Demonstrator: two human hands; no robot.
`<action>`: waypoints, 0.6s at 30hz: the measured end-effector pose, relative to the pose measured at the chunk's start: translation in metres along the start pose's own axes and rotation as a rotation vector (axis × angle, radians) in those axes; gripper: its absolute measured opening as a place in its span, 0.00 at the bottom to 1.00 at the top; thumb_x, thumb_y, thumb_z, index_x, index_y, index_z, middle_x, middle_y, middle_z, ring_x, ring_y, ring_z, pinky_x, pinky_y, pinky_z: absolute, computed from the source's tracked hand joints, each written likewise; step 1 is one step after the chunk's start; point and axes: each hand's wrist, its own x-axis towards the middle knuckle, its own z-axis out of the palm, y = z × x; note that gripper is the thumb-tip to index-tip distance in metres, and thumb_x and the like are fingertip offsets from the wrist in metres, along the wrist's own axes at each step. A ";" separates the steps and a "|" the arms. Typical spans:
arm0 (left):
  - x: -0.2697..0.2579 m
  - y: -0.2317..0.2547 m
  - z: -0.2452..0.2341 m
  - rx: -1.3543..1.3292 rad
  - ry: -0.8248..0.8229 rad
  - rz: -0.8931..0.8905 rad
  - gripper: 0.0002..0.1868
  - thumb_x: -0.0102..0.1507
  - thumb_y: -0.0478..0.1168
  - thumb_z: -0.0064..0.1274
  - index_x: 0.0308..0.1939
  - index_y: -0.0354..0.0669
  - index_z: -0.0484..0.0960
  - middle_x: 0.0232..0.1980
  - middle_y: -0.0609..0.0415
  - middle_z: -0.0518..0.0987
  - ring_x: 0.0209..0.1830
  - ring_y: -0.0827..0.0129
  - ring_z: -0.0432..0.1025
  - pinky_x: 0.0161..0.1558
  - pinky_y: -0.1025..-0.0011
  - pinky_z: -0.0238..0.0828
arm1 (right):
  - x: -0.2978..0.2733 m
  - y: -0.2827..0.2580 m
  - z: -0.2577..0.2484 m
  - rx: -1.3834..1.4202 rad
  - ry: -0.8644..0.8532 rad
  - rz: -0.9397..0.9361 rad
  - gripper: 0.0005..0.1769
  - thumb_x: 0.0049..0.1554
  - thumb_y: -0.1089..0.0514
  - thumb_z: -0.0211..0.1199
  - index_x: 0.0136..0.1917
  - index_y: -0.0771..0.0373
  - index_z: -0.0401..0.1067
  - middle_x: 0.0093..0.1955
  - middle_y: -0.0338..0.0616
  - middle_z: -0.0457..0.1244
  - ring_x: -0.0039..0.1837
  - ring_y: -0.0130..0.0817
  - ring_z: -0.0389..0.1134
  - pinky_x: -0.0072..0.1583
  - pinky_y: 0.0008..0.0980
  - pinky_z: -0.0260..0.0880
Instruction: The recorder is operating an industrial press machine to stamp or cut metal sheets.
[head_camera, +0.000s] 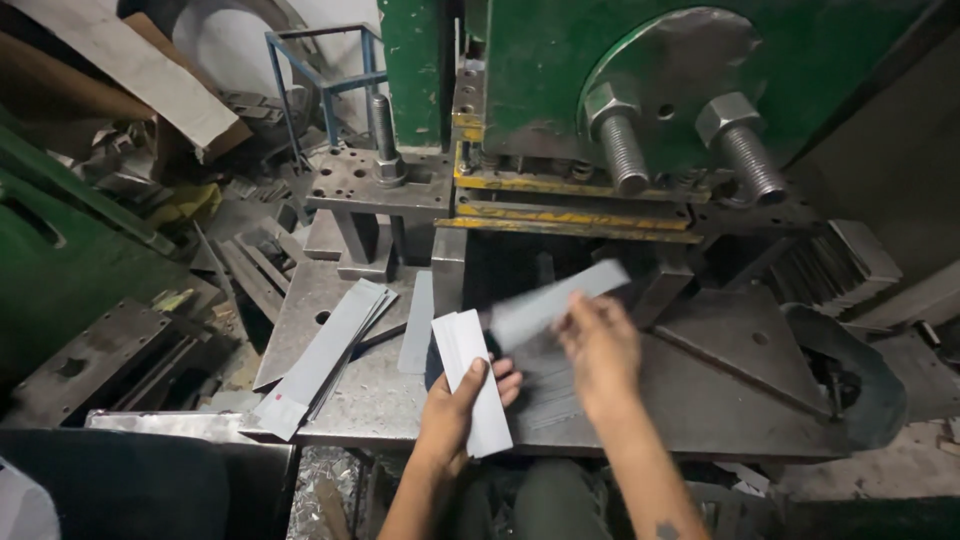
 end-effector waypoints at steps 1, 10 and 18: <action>0.003 -0.002 -0.002 0.001 0.002 -0.002 0.26 0.66 0.39 0.50 0.62 0.19 0.69 0.56 0.30 0.82 0.49 0.49 0.80 0.49 0.61 0.81 | 0.006 -0.009 0.011 0.000 0.002 0.002 0.06 0.61 0.63 0.64 0.47 0.60 0.67 0.42 0.42 0.64 0.44 0.33 0.66 0.50 0.33 0.69; 0.010 -0.006 -0.005 -0.072 -0.069 -0.001 0.26 0.65 0.39 0.52 0.61 0.21 0.71 0.56 0.30 0.81 0.50 0.46 0.79 0.50 0.59 0.79 | 0.090 -0.027 0.054 0.310 0.070 -0.052 0.03 0.58 0.76 0.58 0.47 0.80 0.67 0.50 0.58 0.65 0.53 0.47 0.69 0.67 0.44 0.77; 0.005 0.000 0.000 -0.090 -0.051 -0.024 0.26 0.64 0.40 0.52 0.59 0.19 0.70 0.56 0.27 0.80 0.50 0.45 0.78 0.52 0.57 0.79 | 0.090 -0.022 0.061 0.204 0.052 -0.044 0.01 0.57 0.74 0.63 0.44 0.74 0.72 0.45 0.53 0.68 0.49 0.43 0.71 0.61 0.40 0.78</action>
